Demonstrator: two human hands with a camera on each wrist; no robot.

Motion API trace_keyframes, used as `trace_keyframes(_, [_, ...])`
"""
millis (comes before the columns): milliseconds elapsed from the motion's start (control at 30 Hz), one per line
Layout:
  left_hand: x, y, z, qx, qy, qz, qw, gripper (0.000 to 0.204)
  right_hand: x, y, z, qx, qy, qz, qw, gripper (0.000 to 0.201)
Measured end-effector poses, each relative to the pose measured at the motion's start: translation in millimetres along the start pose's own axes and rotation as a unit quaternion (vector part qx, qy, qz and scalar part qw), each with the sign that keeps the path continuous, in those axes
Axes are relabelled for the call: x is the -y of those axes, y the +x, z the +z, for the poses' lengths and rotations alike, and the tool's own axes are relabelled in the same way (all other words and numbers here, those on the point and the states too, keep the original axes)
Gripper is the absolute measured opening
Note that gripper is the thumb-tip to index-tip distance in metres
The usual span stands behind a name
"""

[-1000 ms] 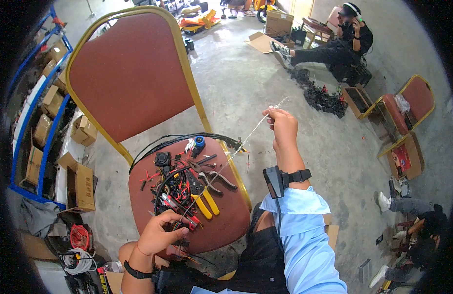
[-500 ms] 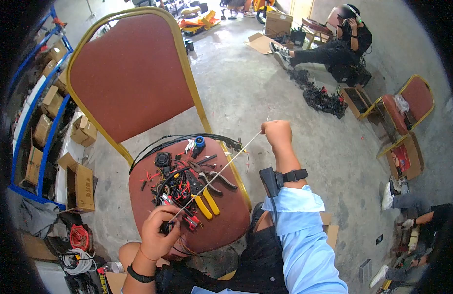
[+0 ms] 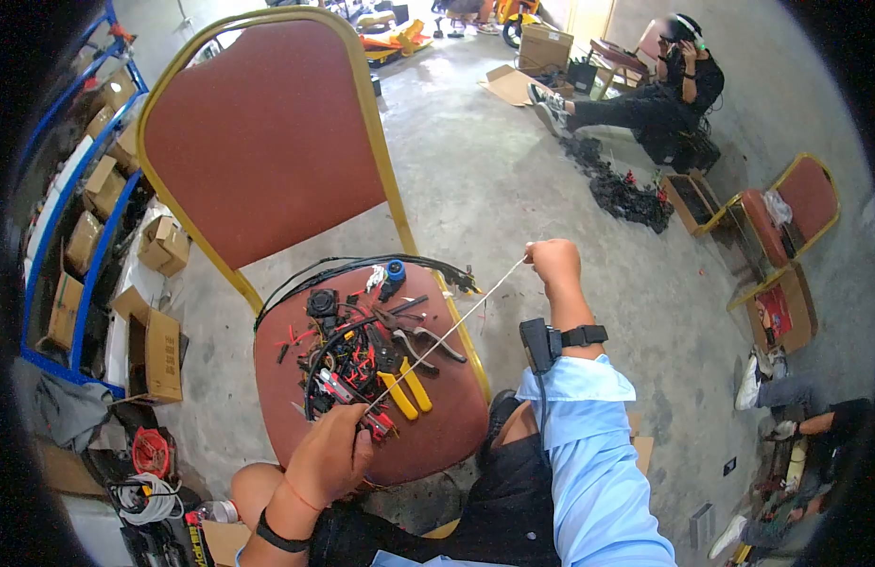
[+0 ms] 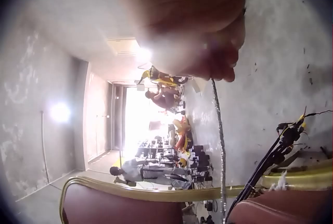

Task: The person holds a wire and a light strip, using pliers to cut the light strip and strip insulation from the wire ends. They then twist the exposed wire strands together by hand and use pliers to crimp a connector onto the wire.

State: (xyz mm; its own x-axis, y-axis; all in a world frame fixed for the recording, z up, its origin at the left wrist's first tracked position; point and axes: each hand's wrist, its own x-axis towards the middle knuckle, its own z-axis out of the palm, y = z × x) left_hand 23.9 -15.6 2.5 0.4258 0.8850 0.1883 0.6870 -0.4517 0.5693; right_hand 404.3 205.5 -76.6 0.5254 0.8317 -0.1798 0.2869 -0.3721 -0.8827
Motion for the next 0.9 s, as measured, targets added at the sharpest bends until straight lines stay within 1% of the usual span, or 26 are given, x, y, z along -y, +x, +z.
trace_keyframes(67, [-0.7, 2.4, -4.7, 0.035, -0.028, -0.022, 0.999, 0.033, 3.0, -1.6, -2.3, -0.002, 0.040, 0.009, 0.999, 0.016])
trace_keyframes(100, [-0.4, 2.3, -5.3, 0.035, -0.035, -0.017, 0.999, 0.034, 3.4, -1.7, -3.5, -0.003, 0.060, 0.014, 0.998, 0.017])
trace_keyframes(167, [-0.2, 3.2, -6.0, 0.034, -0.050, -0.006, 0.998, 0.036, 4.7, -0.3, -5.2, -0.007, 0.059, 0.011, 0.998, 0.018])
trace_keyframes(267, [0.8, 5.3, -6.7, 0.014, -0.030, 0.015, 0.999, 0.037, 5.3, 0.4, -8.5, -0.017, 0.051, 0.017, 0.998, 0.019])
trace_keyframes(367, [-0.9, 5.6, -8.9, -0.014, -0.038, 0.031, 0.999, 0.039, 4.7, 2.4, -10.2, -0.018, 0.056, 0.022, 0.998, 0.020])
trace_keyframes(467, [-0.6, 6.1, -9.9, -0.033, -0.010, 0.055, 0.998, 0.030, 0.7, 7.6, -10.9, -0.034, 0.037, 0.020, 0.999, 0.021])
trace_keyframes(500, [-0.2, 4.7, -12.0, -0.036, 0.011, 0.050, 0.998, 0.027, 2.7, 6.4, -10.9, -0.042, 0.025, 0.018, 0.999, 0.021])
trace_keyframes(567, [0.9, 1.5, -17.0, -0.042, 0.053, 0.042, 0.997, 0.022, 4.9, 1.9, -11.9, -0.025, 0.046, 0.008, 0.999, 0.020])
trace_keyframes(600, [1.0, 1.8, -17.0, -0.045, 0.056, 0.032, 0.997, 0.020, 5.0, 0.6, -11.7, -0.016, 0.056, 0.003, 0.998, 0.020])
trace_keyframes(667, [0.6, 2.8, -16.8, -0.051, 0.061, 0.010, 0.997, 0.018, 7.4, 0.2, -10.0, -0.025, 0.067, -0.009, 0.997, 0.020])
trace_keyframes(767, [0.7, 3.2, -17.4, -0.042, 0.083, 0.007, 0.996, 0.019, 9.1, -1.6, -9.1, -0.035, 0.077, -0.015, 0.996, 0.021])
trace_keyframes(867, [1.3, 2.7, -12.2, -0.060, 0.104, -0.006, 0.993, 0.019, 9.8, -1.8, -8.1, -0.040, 0.091, -0.019, 0.995, 0.021])
trace_keyframes(900, [2.1, 3.7, -11.0, -0.065, 0.108, 0.001, 0.992, 0.020, 9.6, -1.1, -8.0, -0.040, 0.095, -0.020, 0.994, 0.021])
